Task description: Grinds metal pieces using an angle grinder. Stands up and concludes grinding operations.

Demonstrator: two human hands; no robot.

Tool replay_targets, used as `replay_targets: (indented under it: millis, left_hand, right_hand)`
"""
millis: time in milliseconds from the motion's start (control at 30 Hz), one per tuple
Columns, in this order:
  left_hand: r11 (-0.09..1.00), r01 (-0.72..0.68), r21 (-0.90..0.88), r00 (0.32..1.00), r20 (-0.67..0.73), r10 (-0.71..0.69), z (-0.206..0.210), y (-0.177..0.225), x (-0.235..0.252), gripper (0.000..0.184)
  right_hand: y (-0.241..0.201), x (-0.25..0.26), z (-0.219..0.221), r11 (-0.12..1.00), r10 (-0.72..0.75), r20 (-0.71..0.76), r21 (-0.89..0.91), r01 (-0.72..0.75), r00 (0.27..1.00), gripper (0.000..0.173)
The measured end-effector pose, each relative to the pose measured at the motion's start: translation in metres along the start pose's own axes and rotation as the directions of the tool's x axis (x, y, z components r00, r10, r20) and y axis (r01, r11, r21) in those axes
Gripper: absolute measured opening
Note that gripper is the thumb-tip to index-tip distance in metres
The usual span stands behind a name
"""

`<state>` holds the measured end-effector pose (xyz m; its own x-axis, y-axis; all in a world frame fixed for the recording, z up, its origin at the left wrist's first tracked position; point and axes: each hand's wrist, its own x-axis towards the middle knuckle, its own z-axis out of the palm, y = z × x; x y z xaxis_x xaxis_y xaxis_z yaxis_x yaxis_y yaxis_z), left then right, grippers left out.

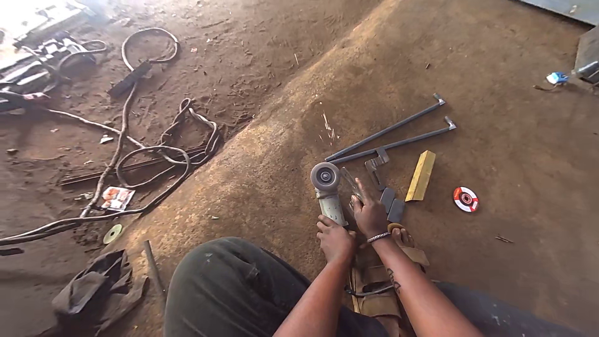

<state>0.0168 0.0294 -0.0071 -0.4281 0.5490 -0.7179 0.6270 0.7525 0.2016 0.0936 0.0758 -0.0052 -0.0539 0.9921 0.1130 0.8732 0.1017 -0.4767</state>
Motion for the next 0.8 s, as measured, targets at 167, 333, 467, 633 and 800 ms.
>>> replay_targets:
  millis: [167, 333, 467, 633, 800]
  left_hand:
    - [1.0, 0.002, 0.012, 1.0, -0.003, -0.002, -0.001, 0.002, 0.0, 0.114]
    - [1.0, -0.006, 0.018, 1.0, -0.02, 0.007, 0.003, 0.001, 0.001, 0.114]
    - [1.0, -0.006, -0.002, 1.0, -0.013, 0.006, 0.002, 0.0, 0.001, 0.113]
    - [1.0, -0.006, -0.009, 1.0, -0.012, 0.005, 0.0, 0.002, -0.002, 0.112]
    - [1.0, -0.014, -0.023, 1.0, -0.006, 0.014, -0.001, 0.002, -0.001, 0.11]
  right_hand:
    - [0.013, -0.009, 0.001, 0.982, 0.182, -0.014, 0.062, -0.181, 0.983, 0.051]
    - [0.012, 0.01, -0.01, 0.933, 0.169, 0.043, 0.317, -0.173, 0.985, 0.051]
    - [0.006, 0.023, -0.018, 0.664, 0.362, 0.188, 0.635, -0.394, 0.913, 0.046]
    - [0.03, 0.022, -0.029, 0.367, 0.385, 0.337, 0.799, -0.477, 0.859, 0.067]
    - [0.058, 0.014, -0.034, 0.079, 0.545, 0.508, 0.761, -0.644, 0.667, 0.026]
